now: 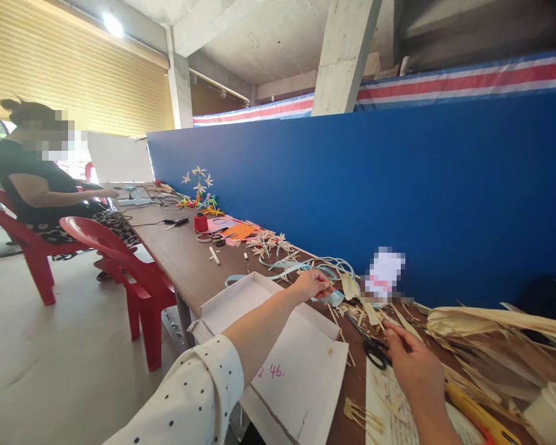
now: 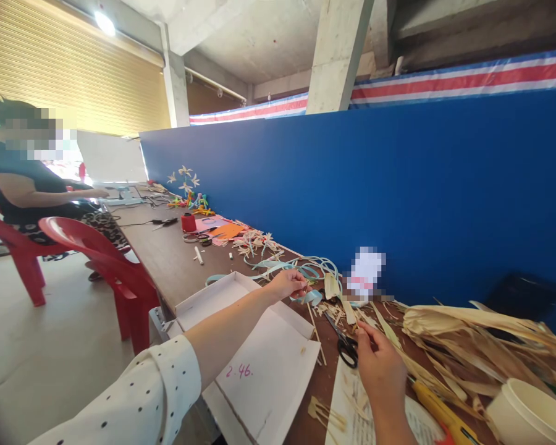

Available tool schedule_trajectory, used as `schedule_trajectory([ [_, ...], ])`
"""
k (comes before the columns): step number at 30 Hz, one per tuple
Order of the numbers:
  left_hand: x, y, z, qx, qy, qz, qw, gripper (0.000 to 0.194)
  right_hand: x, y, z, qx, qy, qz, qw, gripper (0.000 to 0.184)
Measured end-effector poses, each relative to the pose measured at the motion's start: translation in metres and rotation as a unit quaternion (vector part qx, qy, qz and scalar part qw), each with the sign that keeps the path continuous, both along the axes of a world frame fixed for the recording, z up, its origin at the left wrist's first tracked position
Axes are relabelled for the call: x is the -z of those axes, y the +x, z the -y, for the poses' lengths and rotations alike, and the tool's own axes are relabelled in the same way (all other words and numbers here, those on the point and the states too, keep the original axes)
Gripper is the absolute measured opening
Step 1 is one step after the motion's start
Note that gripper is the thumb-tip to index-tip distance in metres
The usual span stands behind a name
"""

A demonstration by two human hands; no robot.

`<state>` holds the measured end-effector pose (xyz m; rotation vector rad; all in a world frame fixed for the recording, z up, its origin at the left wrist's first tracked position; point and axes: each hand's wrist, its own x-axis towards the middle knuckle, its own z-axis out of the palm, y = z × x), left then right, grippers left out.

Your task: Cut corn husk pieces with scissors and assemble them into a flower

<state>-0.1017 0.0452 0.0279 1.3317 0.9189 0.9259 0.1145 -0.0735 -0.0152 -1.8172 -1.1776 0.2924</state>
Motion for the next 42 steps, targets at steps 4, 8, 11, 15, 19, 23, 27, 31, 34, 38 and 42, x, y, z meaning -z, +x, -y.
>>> schedule_trajectory([
  [4, 0.006, 0.001, -0.003, -0.009, -0.016, 0.007, 1.0, 0.01, 0.002, 0.002, 0.0, 0.0, -0.007, 0.009, 1.0, 0.041],
  [8, 0.011, 0.0, -0.004, -0.013, -0.025, 0.008, 1.0, 0.009, 0.005, 0.003, -0.001, 0.001, 0.004, 0.018, 1.0, 0.041],
  [11, 0.012, 0.0, -0.007, -0.017, -0.025, 0.009, 1.0, 0.01, 0.008, 0.004, -0.003, -0.005, 0.017, 0.025, 1.0, 0.04],
  [15, 0.011, 0.0, -0.009, -0.028, -0.023, 0.029, 0.999, 0.01, 0.006, 0.003, -0.003, -0.007, 0.024, 0.019, 1.0, 0.04],
  [19, 0.008, 0.003, -0.001, -0.007, -0.029, 0.055, 0.998, 0.01, -0.004, -0.006, 0.001, -0.018, 0.009, -0.023, 1.0, 0.041],
  [23, 0.01, 0.008, 0.009, 0.037, -0.029, 0.071, 0.996, 0.016, -0.009, -0.015, 0.004, -0.071, 0.04, -0.08, 0.993, 0.045],
  [27, 0.019, 0.013, 0.011, 0.064, -0.01, 0.034, 0.997, 0.027, -0.005, -0.018, 0.003, -0.093, 0.039, -0.092, 0.991, 0.044],
  [31, 0.03, 0.016, 0.011, 0.065, 0.048, -0.019, 0.997, 0.022, -0.002, -0.019, 0.001, -0.106, 0.031, -0.126, 0.986, 0.049],
  [34, 0.034, 0.019, 0.015, 0.046, 0.079, -0.058, 0.994, 0.015, 0.002, -0.021, 0.0, -0.149, 0.027, -0.144, 0.978, 0.059],
  [38, 0.035, 0.023, 0.023, 0.023, 0.103, -0.086, 0.991, 0.014, 0.004, -0.025, -0.001, -0.203, -0.014, -0.135, 0.97, 0.068],
  [42, 0.032, 0.023, 0.022, 0.01, 0.113, -0.077, 0.991, 0.012, 0.002, -0.029, 0.0, -0.224, -0.021, -0.146, 0.963, 0.075],
])
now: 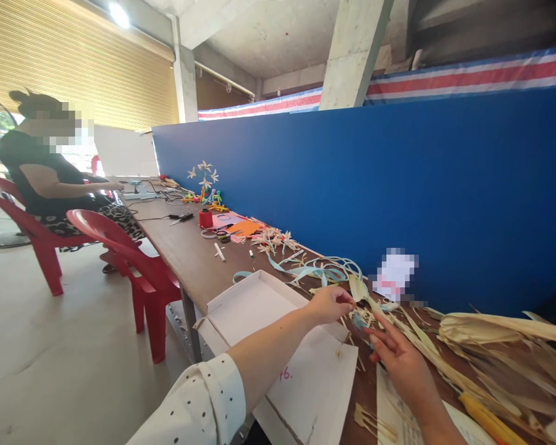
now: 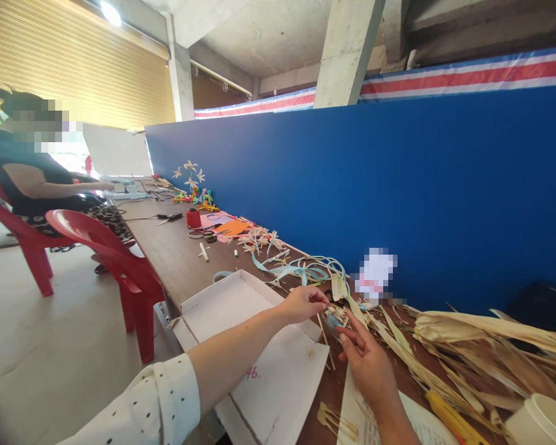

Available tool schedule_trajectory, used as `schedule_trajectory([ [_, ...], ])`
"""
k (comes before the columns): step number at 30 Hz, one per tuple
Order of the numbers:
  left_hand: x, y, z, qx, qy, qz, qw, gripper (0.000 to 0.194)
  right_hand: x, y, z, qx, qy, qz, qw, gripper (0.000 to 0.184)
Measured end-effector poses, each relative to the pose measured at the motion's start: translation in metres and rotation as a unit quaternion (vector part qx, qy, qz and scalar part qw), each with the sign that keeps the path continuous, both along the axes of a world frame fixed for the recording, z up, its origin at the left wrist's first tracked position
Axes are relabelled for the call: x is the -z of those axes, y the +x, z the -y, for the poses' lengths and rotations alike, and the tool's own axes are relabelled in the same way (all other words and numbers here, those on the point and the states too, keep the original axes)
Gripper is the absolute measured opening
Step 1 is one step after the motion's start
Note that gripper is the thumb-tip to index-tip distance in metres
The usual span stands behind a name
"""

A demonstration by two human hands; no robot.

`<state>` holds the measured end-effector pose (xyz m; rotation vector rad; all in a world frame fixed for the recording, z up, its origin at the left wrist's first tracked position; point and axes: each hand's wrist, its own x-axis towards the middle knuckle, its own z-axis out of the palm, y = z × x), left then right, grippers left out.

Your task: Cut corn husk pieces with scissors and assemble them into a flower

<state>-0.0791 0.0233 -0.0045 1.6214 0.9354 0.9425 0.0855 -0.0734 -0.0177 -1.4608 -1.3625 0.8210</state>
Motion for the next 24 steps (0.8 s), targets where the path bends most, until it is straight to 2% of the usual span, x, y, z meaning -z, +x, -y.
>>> schedule_trajectory([
  [6, -0.015, -0.018, -0.018, -0.037, 0.006, 0.063, 0.997, 0.016, 0.003, 0.003, -0.001, 0.012, 0.017, 0.015, 1.0, 0.072],
  [10, -0.018, -0.03, -0.028, -0.049, 0.007, 0.024, 0.998, 0.024, 0.006, 0.007, -0.003, 0.027, 0.029, 0.025, 0.999, 0.066],
  [12, -0.015, -0.033, -0.027, -0.036, 0.003, 0.001, 0.999, 0.026, 0.007, 0.008, -0.003, 0.035, 0.037, 0.023, 0.998, 0.063],
  [16, -0.009, -0.036, -0.022, 0.029, -0.051, -0.049, 0.997, 0.036, 0.005, 0.009, -0.002, 0.047, 0.036, 0.038, 0.998, 0.058],
  [18, -0.011, -0.041, -0.022, 0.04, -0.045, -0.096, 0.994, 0.041, 0.005, 0.01, -0.002, 0.049, 0.033, 0.043, 0.997, 0.056],
  [20, -0.015, -0.049, -0.026, 0.006, 0.005, -0.152, 0.988, 0.042, 0.004, 0.011, -0.001, 0.048, 0.033, 0.04, 0.997, 0.054],
  [22, -0.022, -0.059, -0.032, -0.074, 0.052, -0.175, 0.98, 0.036, 0.003, 0.011, -0.001, 0.052, 0.034, 0.032, 0.998, 0.052],
  [24, -0.028, -0.068, -0.038, -0.142, 0.081, -0.226, 0.96, 0.03, 0.001, 0.01, -0.002, 0.06, 0.03, 0.024, 0.997, 0.051],
])
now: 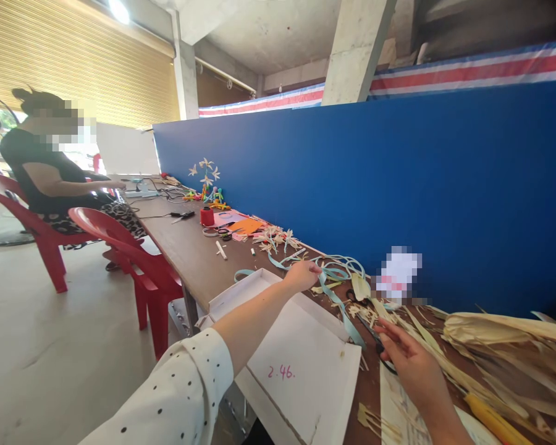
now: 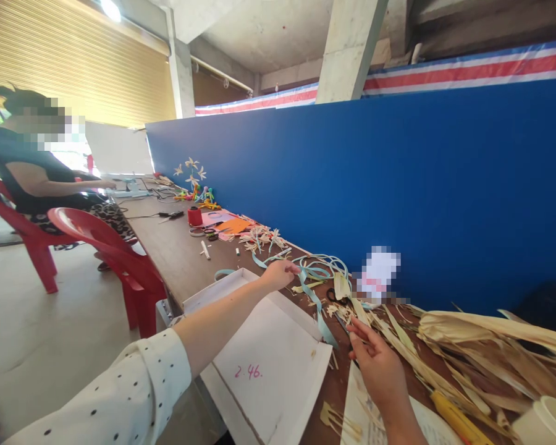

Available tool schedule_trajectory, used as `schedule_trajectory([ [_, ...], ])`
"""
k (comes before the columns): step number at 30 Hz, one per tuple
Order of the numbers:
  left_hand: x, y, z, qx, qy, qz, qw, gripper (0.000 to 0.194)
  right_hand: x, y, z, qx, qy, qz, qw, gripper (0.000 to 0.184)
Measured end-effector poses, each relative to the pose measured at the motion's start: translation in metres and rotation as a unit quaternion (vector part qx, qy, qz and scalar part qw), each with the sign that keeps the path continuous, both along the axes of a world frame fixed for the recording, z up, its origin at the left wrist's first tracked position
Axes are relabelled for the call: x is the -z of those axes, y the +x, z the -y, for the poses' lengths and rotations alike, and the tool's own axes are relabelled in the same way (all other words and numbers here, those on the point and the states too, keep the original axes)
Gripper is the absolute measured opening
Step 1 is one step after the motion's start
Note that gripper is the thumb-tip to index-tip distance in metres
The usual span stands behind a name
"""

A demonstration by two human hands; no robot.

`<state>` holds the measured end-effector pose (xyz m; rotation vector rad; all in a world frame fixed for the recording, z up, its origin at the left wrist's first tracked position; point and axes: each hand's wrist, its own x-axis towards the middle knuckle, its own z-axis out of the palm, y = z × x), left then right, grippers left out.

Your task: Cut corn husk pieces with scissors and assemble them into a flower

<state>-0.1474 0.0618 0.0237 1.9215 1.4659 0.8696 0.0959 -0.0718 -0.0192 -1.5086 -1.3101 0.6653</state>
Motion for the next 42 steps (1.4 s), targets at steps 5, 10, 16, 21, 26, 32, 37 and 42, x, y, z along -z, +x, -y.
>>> schedule_trajectory([
  [5, -0.007, -0.007, -0.008, -0.064, 0.053, -0.15, 0.985, 0.032, -0.006, -0.003, 0.0, 0.03, -0.021, -0.009, 0.999, 0.052],
  [10, -0.006, 0.0, -0.016, -0.069, 0.058, -0.199, 0.976, 0.029, -0.006, 0.0, 0.0, 0.04, -0.033, 0.008, 0.999, 0.052],
  [16, -0.013, 0.002, -0.031, -0.09, 0.056, -0.213, 0.971, 0.027, -0.007, 0.002, -0.001, 0.047, -0.033, 0.012, 0.998, 0.047],
  [21, -0.034, 0.001, -0.046, -0.118, 0.065, -0.184, 0.974, 0.023, -0.005, 0.003, -0.002, 0.046, -0.046, 0.007, 0.998, 0.047],
  [26, -0.06, 0.002, -0.052, -0.144, 0.064, -0.138, 0.978, 0.021, -0.001, 0.006, -0.002, 0.038, -0.033, 0.01, 0.999, 0.048],
  [32, -0.084, 0.006, -0.038, -0.15, 0.077, -0.035, 0.985, 0.015, -0.002, 0.006, -0.001, 0.034, -0.03, 0.001, 0.999, 0.048],
  [37, -0.108, 0.004, -0.028, -0.11, 0.153, 0.059, 0.98, 0.016, -0.006, 0.002, 0.0, 0.039, -0.035, -0.003, 0.999, 0.048],
  [42, -0.14, -0.004, -0.02, -0.055, 0.25, 0.172, 0.951, 0.017, -0.005, 0.003, 0.0, 0.045, -0.042, -0.001, 0.998, 0.05],
])
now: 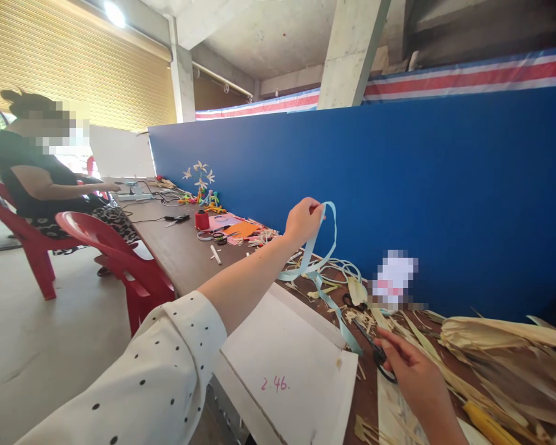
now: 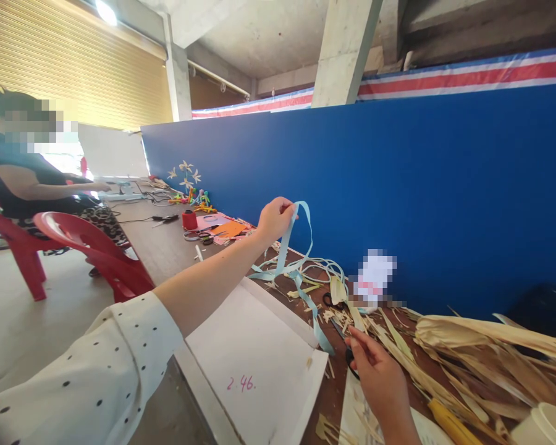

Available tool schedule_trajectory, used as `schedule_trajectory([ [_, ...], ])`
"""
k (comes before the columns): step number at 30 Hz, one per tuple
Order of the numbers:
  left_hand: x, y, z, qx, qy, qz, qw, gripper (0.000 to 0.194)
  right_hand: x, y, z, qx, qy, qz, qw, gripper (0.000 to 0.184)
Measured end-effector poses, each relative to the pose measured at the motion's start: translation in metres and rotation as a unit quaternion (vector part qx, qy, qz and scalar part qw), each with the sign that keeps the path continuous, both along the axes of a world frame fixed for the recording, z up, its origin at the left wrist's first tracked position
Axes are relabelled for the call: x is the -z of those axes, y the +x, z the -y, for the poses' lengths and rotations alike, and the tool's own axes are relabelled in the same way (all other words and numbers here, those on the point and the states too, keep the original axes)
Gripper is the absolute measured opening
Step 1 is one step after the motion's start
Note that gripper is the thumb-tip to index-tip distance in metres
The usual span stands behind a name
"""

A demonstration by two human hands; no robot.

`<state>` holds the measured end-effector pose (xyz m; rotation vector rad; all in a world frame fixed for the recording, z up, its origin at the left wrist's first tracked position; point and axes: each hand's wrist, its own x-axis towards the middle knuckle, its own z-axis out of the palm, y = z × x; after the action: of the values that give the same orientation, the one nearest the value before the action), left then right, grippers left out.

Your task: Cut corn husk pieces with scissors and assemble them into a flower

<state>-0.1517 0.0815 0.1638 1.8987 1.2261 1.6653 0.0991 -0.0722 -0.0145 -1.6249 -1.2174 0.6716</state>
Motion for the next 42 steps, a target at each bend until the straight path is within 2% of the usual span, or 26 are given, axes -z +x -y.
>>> schedule_trajectory([
  [3, -0.017, -0.008, 0.01, 0.042, 0.059, 0.045, 0.996, 0.016, 0.0, -0.001, 0.001, 0.002, 0.003, -0.001, 1.0, 0.049],
  [6, -0.031, -0.02, 0.03, 0.057, 0.12, 0.089, 0.987, 0.013, -0.002, -0.003, 0.002, -0.003, 0.013, -0.01, 1.0, 0.049],
  [11, -0.042, -0.046, 0.076, 0.096, 0.182, 0.176, 0.963, 0.014, -0.006, -0.006, 0.003, 0.003, -0.005, -0.01, 1.0, 0.05],
  [18, -0.03, -0.07, 0.115, 0.085, 0.127, 0.203, 0.967, 0.019, -0.001, -0.007, -0.001, -0.004, -0.011, -0.009, 1.0, 0.054],
  [21, -0.031, -0.066, 0.127, 0.108, 0.102, 0.194, 0.97, 0.018, 0.003, -0.007, -0.002, -0.011, -0.011, 0.001, 1.0, 0.054],
  [24, -0.04, -0.052, 0.133, 0.147, 0.049, 0.173, 0.973, 0.017, 0.003, -0.007, -0.002, -0.013, -0.01, 0.002, 1.0, 0.055],
  [27, -0.053, -0.028, 0.12, 0.188, -0.016, 0.153, 0.97, 0.019, 0.003, -0.006, -0.001, -0.011, -0.01, 0.0, 1.0, 0.054],
  [30, -0.068, 0.002, 0.091, 0.225, -0.062, 0.141, 0.962, 0.019, 0.003, -0.004, -0.001, -0.015, -0.009, 0.011, 1.0, 0.051],
  [33, -0.087, 0.033, 0.06, 0.242, -0.077, 0.115, 0.96, 0.019, 0.003, -0.004, 0.0, -0.021, 0.008, 0.01, 1.0, 0.047],
  [38, -0.12, 0.073, 0.022, 0.195, 0.022, 0.059, 0.979, 0.01, 0.001, -0.006, 0.001, -0.018, 0.034, 0.01, 0.999, 0.045],
  [42, -0.141, 0.098, 0.002, 0.179, 0.111, 0.038, 0.977, 0.012, 0.006, -0.004, 0.001, -0.029, 0.035, 0.015, 0.999, 0.049],
])
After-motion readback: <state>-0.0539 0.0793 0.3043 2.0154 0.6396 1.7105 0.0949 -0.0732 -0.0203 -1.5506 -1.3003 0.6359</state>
